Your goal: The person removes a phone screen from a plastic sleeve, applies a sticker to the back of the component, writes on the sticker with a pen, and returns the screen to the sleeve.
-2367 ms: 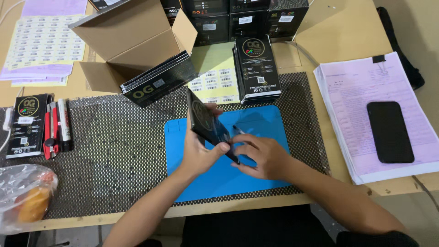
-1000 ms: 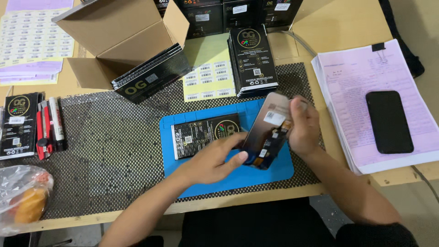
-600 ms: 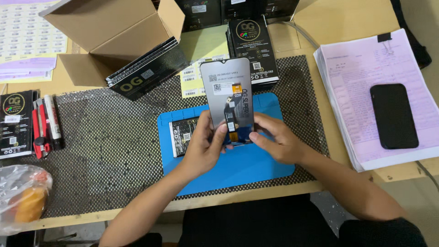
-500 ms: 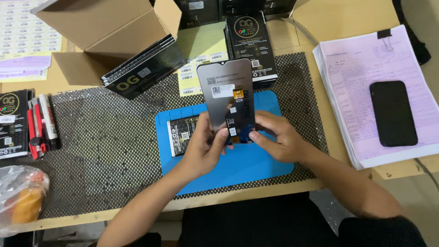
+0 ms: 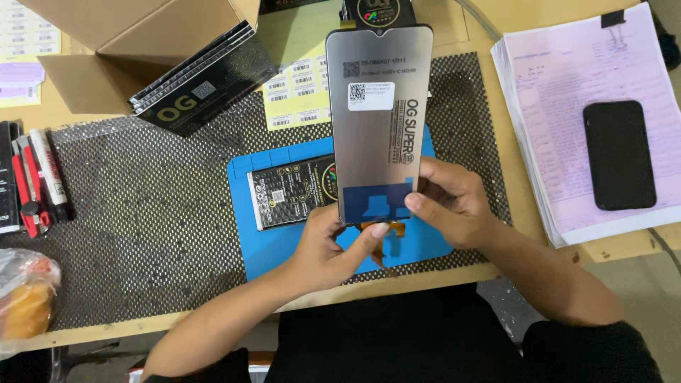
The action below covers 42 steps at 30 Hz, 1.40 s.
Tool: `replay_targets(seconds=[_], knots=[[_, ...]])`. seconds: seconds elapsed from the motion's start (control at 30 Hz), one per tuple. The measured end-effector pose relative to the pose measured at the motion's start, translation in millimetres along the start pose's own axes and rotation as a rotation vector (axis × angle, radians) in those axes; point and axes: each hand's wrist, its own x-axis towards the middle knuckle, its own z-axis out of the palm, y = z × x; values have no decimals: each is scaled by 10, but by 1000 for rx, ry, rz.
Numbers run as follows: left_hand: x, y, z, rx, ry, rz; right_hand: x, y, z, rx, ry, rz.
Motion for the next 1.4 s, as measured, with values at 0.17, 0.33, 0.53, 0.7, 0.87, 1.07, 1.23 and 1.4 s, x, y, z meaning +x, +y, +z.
replay_targets(seconds=[0.17, 0.33, 0.53, 0.7, 0.87, 1.07, 1.23, 1.4], knots=[[-32, 2, 3, 46, 8, -40, 83, -188, 140, 27, 60, 72], [-16, 39, 15, 38, -9, -50, 61, -187, 148, 33, 88, 105], [-32, 51, -21, -21, -24, -22, 36, -162, 142, 33, 103, 154], [9, 97, -43, -53, -50, -37, 94, -199, 180, 19, 123, 112], [-129, -239, -150, -50, -30, -43, 74, -156, 137, 5, 122, 89], [-49, -84, -48, 17, 77, -26, -13, -24, 94, -7, 114, 62], [-28, -72, -47, 59, 116, -50, -84, 89, 77, -26, 133, 52], [-35, -86, -66, 105, 157, -111, -79, 88, 105, -38, 142, 72]])
